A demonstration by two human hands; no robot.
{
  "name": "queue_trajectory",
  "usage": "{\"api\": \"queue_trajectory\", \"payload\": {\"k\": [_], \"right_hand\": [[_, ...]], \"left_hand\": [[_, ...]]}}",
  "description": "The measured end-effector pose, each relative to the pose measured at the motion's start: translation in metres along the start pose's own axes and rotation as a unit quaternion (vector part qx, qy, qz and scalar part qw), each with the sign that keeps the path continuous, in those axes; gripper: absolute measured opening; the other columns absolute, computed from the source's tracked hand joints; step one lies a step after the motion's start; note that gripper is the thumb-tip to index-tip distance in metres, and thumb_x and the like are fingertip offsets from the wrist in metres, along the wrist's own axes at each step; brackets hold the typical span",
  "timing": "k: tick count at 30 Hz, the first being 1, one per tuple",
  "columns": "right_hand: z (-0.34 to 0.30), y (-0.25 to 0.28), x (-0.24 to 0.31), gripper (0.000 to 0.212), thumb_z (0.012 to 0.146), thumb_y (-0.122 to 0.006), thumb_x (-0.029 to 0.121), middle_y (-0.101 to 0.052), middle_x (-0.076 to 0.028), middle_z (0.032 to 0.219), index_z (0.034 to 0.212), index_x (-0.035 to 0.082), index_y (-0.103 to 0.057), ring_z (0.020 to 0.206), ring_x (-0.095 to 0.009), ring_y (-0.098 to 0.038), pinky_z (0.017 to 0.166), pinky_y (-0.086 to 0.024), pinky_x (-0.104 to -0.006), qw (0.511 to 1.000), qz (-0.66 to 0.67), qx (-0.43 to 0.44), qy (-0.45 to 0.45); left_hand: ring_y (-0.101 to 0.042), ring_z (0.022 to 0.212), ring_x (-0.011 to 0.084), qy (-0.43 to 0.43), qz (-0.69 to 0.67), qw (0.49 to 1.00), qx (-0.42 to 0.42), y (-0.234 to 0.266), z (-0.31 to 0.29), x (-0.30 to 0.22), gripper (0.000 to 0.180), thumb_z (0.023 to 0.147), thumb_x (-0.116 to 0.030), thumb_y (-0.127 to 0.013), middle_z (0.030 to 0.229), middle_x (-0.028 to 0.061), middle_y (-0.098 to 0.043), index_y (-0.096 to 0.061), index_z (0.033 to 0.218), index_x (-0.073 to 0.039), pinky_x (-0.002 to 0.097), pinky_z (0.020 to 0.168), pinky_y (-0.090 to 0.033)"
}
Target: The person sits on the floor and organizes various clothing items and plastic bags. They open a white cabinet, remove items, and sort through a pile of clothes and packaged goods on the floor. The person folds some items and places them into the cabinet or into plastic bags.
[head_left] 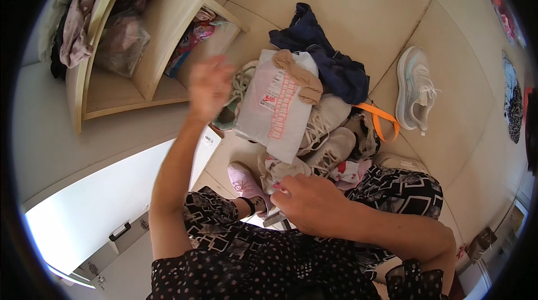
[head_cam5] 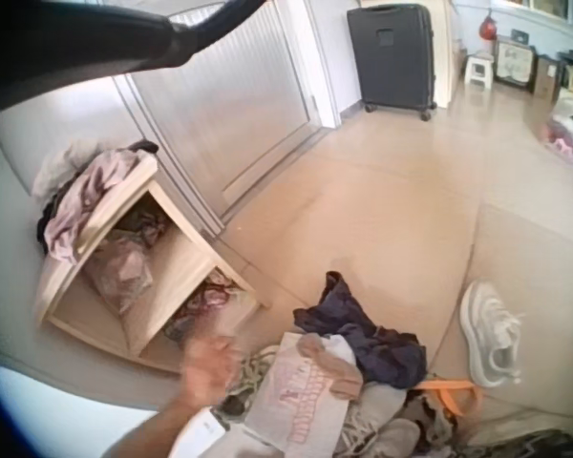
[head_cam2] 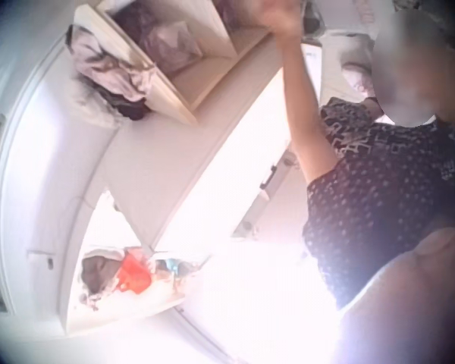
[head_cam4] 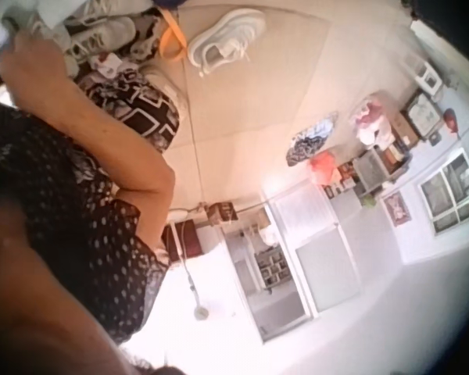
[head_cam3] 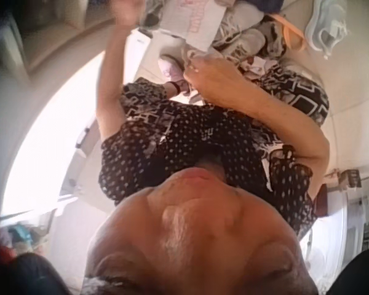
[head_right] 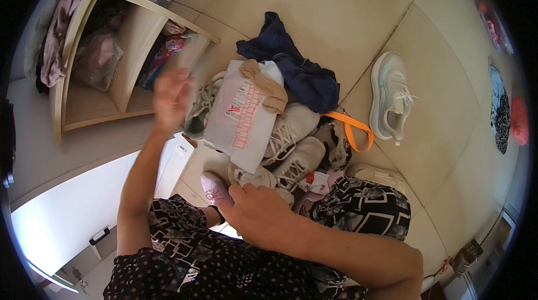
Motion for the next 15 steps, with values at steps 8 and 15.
{"api": "queue_trajectory", "payload": {"k": [8, 15], "right_hand": [[-0.018, 0.005, -0.002, 0.019, 0.066, -0.062, 0.012, -0.052, -0.011, 0.078, 0.081, 0.003, -0.055, 0.073, -0.025, -0.056, 0.060, -0.046, -0.0366, 0.998, -0.049, 0.022, 0.026], [-0.017, 0.041, -0.027, 0.013, 0.071, -0.057, 0.015, -0.056, -0.013, 0.079, 0.079, 0.004, -0.057, 0.075, -0.027, -0.060, 0.061, -0.049, -0.0376, 0.989, -0.131, -0.039, -0.047]], "left_hand": [[-0.048, 0.110, 0.0268, -0.072, 0.375, 0.902, 0.204, -0.185, -0.005, 0.041, 0.030, 0.072, -0.012, -0.060, 0.114, 0.0108, -0.052, -0.055, 0.102, -0.009, 0.0405, 0.092, -0.036], [-0.054, 0.102, 0.0233, 0.392, -0.454, 0.794, 0.096, -0.124, -0.006, 0.003, 0.010, 0.082, -0.014, -0.047, 0.097, 0.0092, -0.057, -0.049, 0.087, -0.007, 0.0397, 0.091, -0.041]]}}
Point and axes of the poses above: each hand's wrist, its own z-axis towards the middle knuckle, its own y-axis out of the back of the hand, x = y × z, the point moved 10 cm from there along z, towards the middle knuckle
